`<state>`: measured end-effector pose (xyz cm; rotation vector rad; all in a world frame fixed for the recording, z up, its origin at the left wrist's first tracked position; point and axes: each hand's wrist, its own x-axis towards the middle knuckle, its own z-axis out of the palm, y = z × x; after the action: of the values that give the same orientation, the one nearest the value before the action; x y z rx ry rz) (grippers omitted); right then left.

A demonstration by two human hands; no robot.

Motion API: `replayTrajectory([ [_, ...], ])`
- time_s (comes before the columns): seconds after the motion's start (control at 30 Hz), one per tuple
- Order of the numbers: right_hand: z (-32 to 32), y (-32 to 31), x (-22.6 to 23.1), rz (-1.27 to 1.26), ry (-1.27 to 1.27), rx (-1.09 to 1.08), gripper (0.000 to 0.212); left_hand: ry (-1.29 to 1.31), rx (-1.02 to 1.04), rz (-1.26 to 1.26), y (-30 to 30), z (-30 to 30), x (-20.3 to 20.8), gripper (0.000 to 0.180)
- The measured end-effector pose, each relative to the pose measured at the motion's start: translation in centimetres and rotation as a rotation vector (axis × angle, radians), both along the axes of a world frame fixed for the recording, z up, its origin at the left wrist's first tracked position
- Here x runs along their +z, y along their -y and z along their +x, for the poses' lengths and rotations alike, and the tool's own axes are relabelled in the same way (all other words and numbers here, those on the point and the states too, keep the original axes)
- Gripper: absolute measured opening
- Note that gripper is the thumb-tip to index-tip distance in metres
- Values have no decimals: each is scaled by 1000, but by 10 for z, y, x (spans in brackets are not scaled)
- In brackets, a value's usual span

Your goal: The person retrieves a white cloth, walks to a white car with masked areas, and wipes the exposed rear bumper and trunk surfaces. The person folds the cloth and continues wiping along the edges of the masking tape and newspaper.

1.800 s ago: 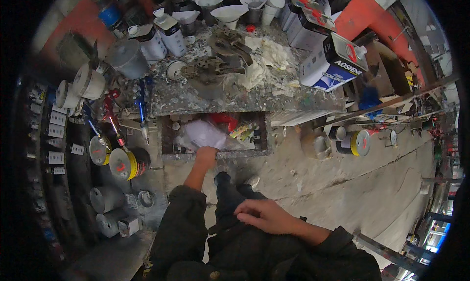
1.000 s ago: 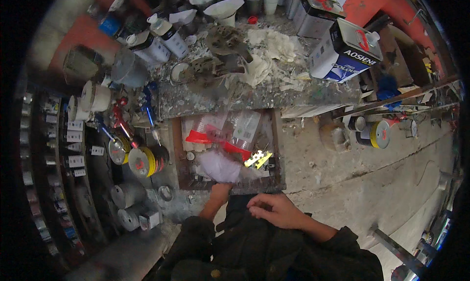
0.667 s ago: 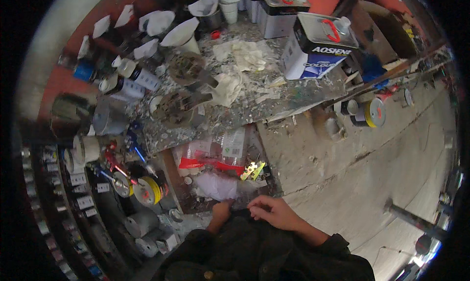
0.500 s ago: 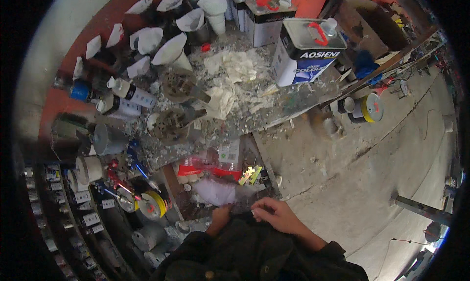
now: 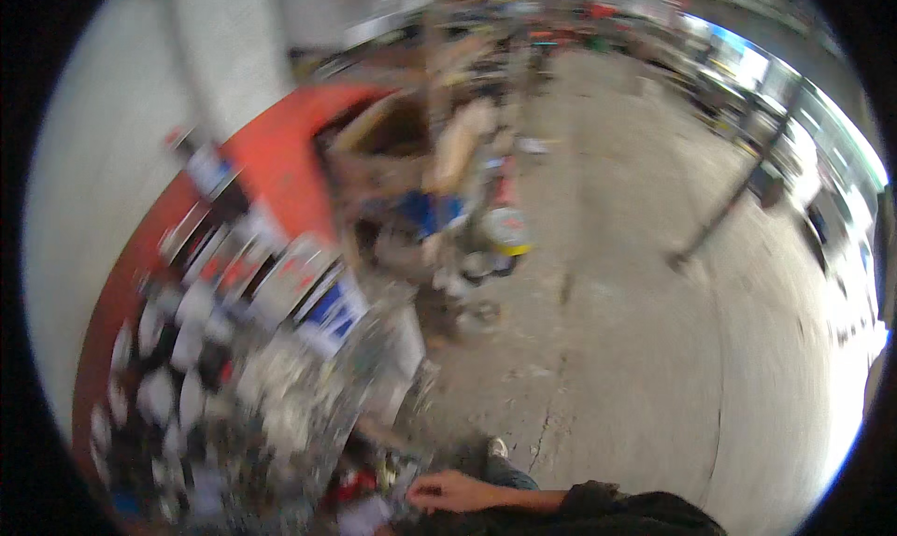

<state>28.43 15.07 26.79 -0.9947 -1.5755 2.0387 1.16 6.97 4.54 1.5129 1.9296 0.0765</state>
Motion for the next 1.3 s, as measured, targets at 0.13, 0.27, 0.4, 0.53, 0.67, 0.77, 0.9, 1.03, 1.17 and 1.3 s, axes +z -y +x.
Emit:
replayTrajectory([
  [0.13,51,-2,-37,39,-80,-76,30,-71,-103,-13,-67,53,10,46],
  [0.27,101,-6,-71,19,-159,-155,29,-103,-159,-17,-97,107,20,47],
  [0.4,179,-16,-72,39,-196,-158,29,-138,-126,-18,-108,158,22,48],
  [0.53,316,-23,-42,-4,-120,-287,32,-191,-81,-70,-110,231,18,50],
  [0.67,470,-32,-11,-84,-58,-518,27,-206,-118,-170,-127,329,7,52],
  [0.77,582,-32,-19,-71,-130,-764,29,-194,-223,-282,-167,425,-12,53],
  [0.9,697,-36,-7,-76,-153,-1021,30,228,-282,-236,-232,577,-58,54],
  [1.03,806,-46,-22,-140,-46,-1228,29,356,-457,-357,-309,740,-101,50],
  [1.17,926,-71,-65,-287,-39,-1363,24,250,-635,-440,-373,878,-145,44],
  [1.3,1047,-113,-82,-226,-14,-1423,34,-39,-771,-523,-443,1021,-135,42],
])
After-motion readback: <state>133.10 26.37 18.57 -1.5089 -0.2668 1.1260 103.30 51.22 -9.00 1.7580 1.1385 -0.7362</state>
